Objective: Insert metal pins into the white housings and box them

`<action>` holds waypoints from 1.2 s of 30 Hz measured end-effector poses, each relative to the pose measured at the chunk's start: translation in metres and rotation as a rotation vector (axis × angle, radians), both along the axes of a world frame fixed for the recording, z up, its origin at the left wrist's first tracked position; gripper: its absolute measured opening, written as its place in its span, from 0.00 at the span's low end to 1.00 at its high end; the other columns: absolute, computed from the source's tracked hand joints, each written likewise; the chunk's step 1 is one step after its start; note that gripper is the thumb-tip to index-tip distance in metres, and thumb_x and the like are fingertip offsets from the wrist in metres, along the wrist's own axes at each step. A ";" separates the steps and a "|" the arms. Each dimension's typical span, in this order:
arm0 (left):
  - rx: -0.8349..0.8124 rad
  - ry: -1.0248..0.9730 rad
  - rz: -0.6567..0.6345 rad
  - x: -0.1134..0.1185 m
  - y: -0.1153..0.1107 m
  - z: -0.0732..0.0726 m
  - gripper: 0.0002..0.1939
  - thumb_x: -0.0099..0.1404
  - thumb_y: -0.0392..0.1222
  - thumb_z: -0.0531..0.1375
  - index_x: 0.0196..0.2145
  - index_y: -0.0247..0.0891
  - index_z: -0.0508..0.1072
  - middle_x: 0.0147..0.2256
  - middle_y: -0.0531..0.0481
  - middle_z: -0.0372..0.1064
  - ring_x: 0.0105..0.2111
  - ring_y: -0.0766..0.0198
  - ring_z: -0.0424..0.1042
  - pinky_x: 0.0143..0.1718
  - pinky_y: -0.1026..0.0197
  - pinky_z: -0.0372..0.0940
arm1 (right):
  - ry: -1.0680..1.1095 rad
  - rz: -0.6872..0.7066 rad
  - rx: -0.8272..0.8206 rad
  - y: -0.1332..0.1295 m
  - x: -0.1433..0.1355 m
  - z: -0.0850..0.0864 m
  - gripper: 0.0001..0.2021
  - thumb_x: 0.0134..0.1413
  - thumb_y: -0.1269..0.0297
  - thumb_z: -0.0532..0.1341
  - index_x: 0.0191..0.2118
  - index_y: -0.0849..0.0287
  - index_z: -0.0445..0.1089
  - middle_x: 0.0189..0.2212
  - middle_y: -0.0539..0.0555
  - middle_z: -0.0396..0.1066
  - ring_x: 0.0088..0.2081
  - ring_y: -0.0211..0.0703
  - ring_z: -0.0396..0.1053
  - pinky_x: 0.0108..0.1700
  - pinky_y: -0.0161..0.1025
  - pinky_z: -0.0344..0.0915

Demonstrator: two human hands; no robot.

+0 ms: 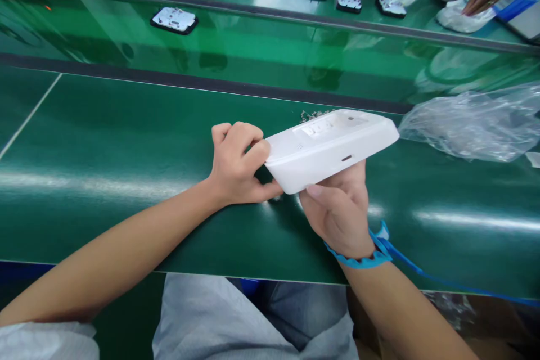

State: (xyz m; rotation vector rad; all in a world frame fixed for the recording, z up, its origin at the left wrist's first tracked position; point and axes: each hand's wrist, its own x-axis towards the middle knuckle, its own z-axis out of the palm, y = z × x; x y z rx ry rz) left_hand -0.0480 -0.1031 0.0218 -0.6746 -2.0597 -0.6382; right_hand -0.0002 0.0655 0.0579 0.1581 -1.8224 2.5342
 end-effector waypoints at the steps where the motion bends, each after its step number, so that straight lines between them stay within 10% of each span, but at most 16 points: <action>1: 0.009 0.011 -0.013 0.000 0.000 0.000 0.18 0.55 0.52 0.63 0.36 0.42 0.61 0.34 0.50 0.62 0.33 0.58 0.65 0.42 0.48 0.51 | -0.010 -0.010 -0.002 0.000 0.000 0.001 0.44 0.45 0.58 0.71 0.67 0.35 0.53 0.58 0.52 0.69 0.62 0.58 0.67 0.58 0.59 0.71; 36: 0.058 -0.116 -0.033 0.003 0.003 0.000 0.19 0.48 0.50 0.60 0.32 0.41 0.55 0.29 0.53 0.59 0.29 0.58 0.62 0.43 0.49 0.49 | 0.032 -0.069 0.090 0.006 -0.011 -0.005 0.31 0.46 0.55 0.72 0.57 0.41 0.65 0.59 0.52 0.65 0.63 0.59 0.64 0.60 0.59 0.70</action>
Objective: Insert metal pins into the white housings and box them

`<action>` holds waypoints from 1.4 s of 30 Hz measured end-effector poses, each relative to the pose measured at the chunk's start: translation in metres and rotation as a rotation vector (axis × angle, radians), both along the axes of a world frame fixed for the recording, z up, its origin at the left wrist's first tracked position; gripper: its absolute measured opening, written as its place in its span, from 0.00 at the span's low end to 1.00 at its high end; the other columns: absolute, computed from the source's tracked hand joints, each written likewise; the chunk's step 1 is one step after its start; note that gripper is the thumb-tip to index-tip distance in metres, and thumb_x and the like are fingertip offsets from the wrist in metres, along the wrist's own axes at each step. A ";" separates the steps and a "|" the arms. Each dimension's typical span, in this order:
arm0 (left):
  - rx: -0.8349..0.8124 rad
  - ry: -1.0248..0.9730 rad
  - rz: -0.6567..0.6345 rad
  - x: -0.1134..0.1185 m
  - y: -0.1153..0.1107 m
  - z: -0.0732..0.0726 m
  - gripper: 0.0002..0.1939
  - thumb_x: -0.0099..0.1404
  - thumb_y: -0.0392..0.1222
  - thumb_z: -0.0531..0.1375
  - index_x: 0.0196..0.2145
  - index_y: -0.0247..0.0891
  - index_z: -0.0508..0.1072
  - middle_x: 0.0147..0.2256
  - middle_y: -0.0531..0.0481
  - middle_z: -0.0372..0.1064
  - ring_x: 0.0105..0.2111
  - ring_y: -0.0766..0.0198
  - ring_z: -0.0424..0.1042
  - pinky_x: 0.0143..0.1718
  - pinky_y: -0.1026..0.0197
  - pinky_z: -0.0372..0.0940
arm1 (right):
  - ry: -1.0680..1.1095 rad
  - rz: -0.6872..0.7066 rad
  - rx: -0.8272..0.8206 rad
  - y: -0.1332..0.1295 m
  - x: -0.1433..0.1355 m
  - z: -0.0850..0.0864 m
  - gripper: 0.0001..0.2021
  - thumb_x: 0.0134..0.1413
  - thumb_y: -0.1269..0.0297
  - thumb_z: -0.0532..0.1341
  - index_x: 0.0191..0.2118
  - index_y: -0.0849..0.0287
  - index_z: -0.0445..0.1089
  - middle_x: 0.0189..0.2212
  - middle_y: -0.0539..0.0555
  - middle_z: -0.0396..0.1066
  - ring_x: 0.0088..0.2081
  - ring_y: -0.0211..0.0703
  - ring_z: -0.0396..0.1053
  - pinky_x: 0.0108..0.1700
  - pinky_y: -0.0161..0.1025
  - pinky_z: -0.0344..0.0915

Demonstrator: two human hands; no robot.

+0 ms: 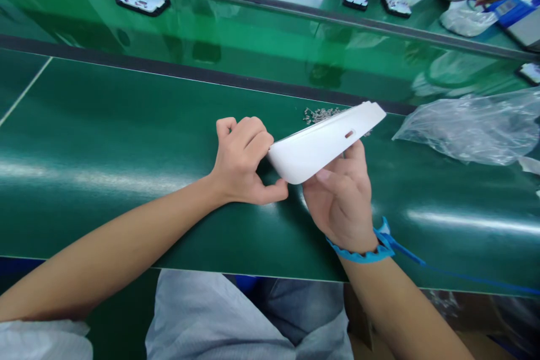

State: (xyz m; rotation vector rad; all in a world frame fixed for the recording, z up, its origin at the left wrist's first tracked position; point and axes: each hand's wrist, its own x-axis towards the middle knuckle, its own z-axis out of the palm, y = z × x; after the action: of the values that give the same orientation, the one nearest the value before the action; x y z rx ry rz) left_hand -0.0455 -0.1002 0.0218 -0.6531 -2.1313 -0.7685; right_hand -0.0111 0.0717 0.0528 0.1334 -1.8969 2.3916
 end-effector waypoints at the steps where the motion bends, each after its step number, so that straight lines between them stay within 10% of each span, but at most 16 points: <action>1: 0.000 0.000 -0.003 0.000 0.000 0.000 0.19 0.48 0.50 0.60 0.32 0.41 0.55 0.29 0.52 0.59 0.29 0.58 0.62 0.43 0.49 0.49 | -0.002 0.000 -0.004 0.001 0.000 0.000 0.31 0.46 0.55 0.72 0.57 0.41 0.65 0.59 0.53 0.65 0.63 0.58 0.65 0.60 0.59 0.70; 29: -0.012 0.121 -0.025 -0.001 -0.002 0.002 0.18 0.51 0.50 0.62 0.36 0.42 0.61 0.32 0.51 0.63 0.31 0.59 0.65 0.41 0.49 0.49 | 0.123 -0.333 -0.013 -0.003 -0.009 -0.006 0.23 0.50 0.56 0.74 0.49 0.50 0.68 0.49 0.52 0.72 0.52 0.47 0.73 0.52 0.46 0.74; 36: 0.035 0.090 -0.012 0.000 -0.005 0.005 0.31 0.58 0.59 0.64 0.52 0.41 0.62 0.42 0.44 0.70 0.41 0.51 0.72 0.44 0.47 0.53 | 0.221 -0.587 -0.146 0.001 -0.013 0.010 0.23 0.45 0.55 0.76 0.46 0.53 0.70 0.47 0.53 0.73 0.50 0.47 0.75 0.54 0.50 0.75; 42: -0.142 -0.025 -0.103 -0.006 -0.009 0.006 0.08 0.65 0.44 0.62 0.37 0.40 0.67 0.34 0.51 0.71 0.36 0.58 0.72 0.43 0.49 0.53 | 0.390 -0.924 -0.167 0.038 -0.022 0.037 0.21 0.49 0.50 0.72 0.46 0.50 0.68 0.52 0.52 0.72 0.57 0.49 0.72 0.55 0.52 0.76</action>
State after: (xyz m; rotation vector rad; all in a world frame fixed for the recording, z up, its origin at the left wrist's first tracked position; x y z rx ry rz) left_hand -0.0515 -0.1089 0.0278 -0.8381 -2.2037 -0.6876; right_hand -0.0330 0.1095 0.0899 -0.2262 -1.1851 1.7046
